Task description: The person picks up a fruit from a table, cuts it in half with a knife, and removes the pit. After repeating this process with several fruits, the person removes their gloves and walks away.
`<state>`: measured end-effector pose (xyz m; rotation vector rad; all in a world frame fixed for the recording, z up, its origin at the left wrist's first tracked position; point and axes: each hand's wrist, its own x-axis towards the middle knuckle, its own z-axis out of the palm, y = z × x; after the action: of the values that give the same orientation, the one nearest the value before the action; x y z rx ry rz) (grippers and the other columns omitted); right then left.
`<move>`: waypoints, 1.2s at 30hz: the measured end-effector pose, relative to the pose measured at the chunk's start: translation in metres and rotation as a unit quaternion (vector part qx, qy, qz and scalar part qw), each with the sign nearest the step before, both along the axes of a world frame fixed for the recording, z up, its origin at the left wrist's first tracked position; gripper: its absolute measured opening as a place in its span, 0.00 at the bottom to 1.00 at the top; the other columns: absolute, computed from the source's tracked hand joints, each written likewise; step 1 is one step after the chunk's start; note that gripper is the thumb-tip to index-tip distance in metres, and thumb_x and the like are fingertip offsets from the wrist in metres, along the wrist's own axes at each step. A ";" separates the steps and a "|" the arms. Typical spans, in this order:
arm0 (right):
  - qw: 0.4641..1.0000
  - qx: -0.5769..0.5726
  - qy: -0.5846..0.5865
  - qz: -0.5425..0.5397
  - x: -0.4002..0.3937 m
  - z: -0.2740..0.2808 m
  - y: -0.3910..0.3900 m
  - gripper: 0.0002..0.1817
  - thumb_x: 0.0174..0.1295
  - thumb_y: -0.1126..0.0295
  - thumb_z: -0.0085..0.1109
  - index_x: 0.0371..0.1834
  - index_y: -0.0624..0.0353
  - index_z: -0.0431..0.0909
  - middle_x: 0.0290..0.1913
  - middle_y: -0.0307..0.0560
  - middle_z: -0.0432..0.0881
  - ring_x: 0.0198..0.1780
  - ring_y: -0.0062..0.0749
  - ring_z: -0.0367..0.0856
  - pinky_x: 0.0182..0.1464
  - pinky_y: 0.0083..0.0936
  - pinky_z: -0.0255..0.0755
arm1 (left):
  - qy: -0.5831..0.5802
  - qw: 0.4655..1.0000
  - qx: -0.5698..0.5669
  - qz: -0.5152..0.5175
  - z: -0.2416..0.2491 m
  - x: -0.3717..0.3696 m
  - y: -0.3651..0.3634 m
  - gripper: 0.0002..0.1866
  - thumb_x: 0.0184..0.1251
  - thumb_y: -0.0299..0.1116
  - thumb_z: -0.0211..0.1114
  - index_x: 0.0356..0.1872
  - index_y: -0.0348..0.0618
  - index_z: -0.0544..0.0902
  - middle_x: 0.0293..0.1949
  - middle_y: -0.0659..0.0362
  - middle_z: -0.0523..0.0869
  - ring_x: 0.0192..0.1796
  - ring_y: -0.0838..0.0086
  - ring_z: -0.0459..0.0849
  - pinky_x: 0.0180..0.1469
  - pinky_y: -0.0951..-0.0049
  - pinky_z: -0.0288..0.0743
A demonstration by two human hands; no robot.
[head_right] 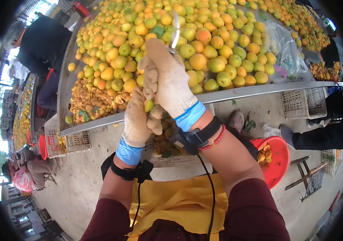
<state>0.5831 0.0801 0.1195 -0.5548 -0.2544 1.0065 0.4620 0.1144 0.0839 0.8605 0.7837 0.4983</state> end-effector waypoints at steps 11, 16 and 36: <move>0.990 0.017 -0.105 -0.087 0.014 0.021 -0.008 0.26 0.81 0.47 0.52 0.24 0.49 0.72 0.14 0.29 0.59 0.12 0.21 0.55 0.16 0.26 0.54 | -0.241 0.969 0.004 -0.058 -0.012 -0.010 0.013 0.29 0.87 0.50 0.46 0.69 0.32 0.69 0.53 0.47 0.86 0.47 0.55 0.91 0.52 0.48 0.88; 0.984 0.008 -0.134 -0.117 0.004 0.017 -0.002 0.25 0.81 0.47 0.53 0.29 0.55 0.76 0.13 0.32 0.61 0.12 0.24 0.58 0.16 0.28 0.58 | -0.240 0.970 -0.011 -0.027 0.001 -0.006 -0.004 0.24 0.87 0.42 0.47 0.68 0.31 0.70 0.60 0.44 0.82 0.61 0.48 0.87 0.64 0.41 0.82; 0.995 -0.006 -0.022 -0.096 -0.009 0.012 0.008 0.16 0.77 0.59 0.62 0.35 0.60 0.82 0.17 0.35 0.72 0.14 0.21 0.68 0.17 0.25 0.64 | -0.088 0.970 0.214 0.079 -0.009 -0.008 -0.021 0.23 0.88 0.42 0.51 0.70 0.34 0.73 0.53 0.60 0.84 0.49 0.82 0.79 0.46 0.82 0.76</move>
<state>0.5745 0.0882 0.1320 -0.6015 -0.2306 0.8114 0.4542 0.0933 0.0744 1.1388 0.5911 0.8955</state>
